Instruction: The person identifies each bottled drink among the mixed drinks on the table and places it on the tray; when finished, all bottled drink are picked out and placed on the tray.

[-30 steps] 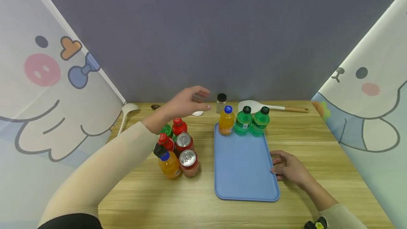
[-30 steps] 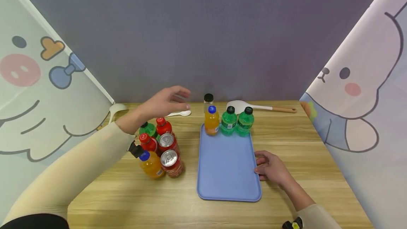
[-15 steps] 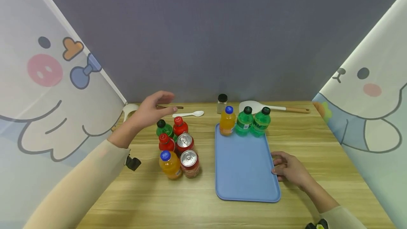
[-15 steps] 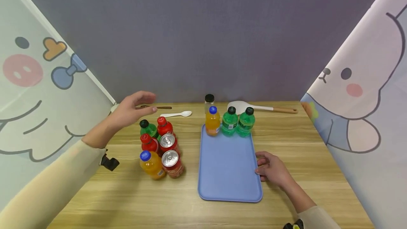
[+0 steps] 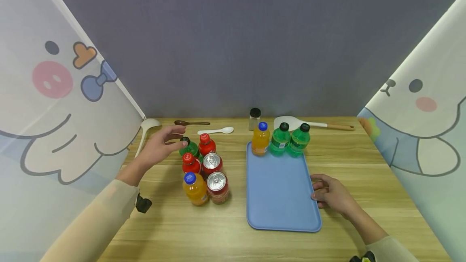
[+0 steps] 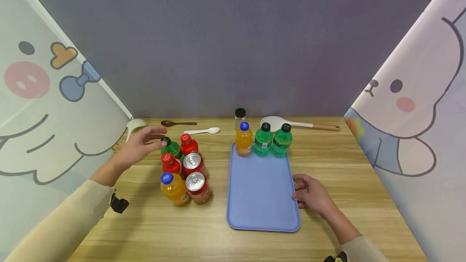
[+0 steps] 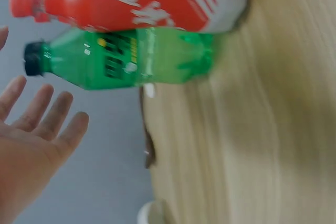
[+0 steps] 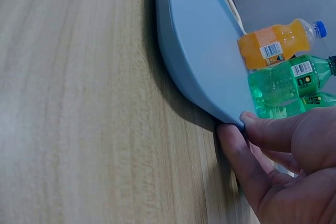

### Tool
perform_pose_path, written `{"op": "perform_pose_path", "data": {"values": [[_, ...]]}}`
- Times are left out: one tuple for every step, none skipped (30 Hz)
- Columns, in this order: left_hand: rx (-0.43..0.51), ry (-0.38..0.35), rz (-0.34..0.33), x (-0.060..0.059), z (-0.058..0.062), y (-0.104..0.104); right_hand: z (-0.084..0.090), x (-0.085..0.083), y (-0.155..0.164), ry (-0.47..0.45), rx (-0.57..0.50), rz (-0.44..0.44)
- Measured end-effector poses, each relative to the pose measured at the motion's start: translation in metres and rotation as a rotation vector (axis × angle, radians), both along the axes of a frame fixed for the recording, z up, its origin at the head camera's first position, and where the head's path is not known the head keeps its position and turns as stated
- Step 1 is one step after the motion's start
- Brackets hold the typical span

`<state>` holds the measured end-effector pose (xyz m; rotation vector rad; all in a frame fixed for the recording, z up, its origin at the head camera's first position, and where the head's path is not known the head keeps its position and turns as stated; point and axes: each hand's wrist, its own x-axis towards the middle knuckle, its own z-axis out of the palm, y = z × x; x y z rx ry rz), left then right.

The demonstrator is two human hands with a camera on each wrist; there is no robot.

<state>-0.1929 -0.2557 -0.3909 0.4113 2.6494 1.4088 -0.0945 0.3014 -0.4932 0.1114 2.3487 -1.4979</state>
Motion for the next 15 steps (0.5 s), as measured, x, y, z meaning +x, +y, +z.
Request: {"op": "perform_pose_path", "data": {"values": [[0.002,0.0,-0.004,0.0,-0.003,-0.002,0.0,0.0,0.0,0.0,0.001,-0.001],[0.008,0.0,-0.009,0.0,-0.007,-0.004,-0.001,0.0,0.0,0.0,0.001,-0.002],[0.013,-0.001,-0.014,0.0,-0.01,-0.006,-0.001,0.0,0.0,0.0,0.002,-0.002],[0.017,-0.002,-0.016,-0.001,-0.012,-0.007,-0.001,0.0,0.0,0.001,0.002,-0.002],[0.02,-0.01,-0.017,-0.001,-0.016,-0.009,-0.002,0.0,0.001,0.001,0.001,-0.003],[0.02,-0.017,-0.019,-0.002,-0.019,-0.011,-0.002,0.0,0.001,0.001,0.001,-0.004],[0.021,-0.026,-0.02,-0.003,-0.022,-0.013,-0.002,0.0,0.001,0.002,0.002,-0.003],[0.023,-0.038,-0.019,-0.004,-0.025,-0.015,-0.002,-0.001,0.001,0.002,0.002,-0.004],[0.023,-0.055,-0.019,-0.005,-0.029,-0.017,-0.002,-0.001,0.001,0.002,0.003,-0.003],[0.024,-0.069,-0.019,-0.006,-0.033,-0.018,-0.002,-0.001,0.001,0.001,0.003,-0.004],[0.028,-0.084,-0.025,-0.007,-0.037,-0.02,-0.002,-0.001,0.001,0.0,0.004,-0.004],[0.033,-0.096,-0.029,-0.008,-0.041,-0.022,-0.002,-0.001,0.001,0.0,0.005,-0.004],[0.04,-0.109,-0.034,-0.009,-0.044,-0.023,-0.002,-0.001,0.001,0.0,0.005,-0.003],[0.047,-0.119,-0.04,-0.01,-0.048,-0.024,-0.002,-0.001,0.001,-0.001,0.005,-0.004],[0.057,-0.129,-0.048,-0.011,-0.051,-0.024,-0.002,-0.001,0.001,-0.002,0.005,-0.003]]}}
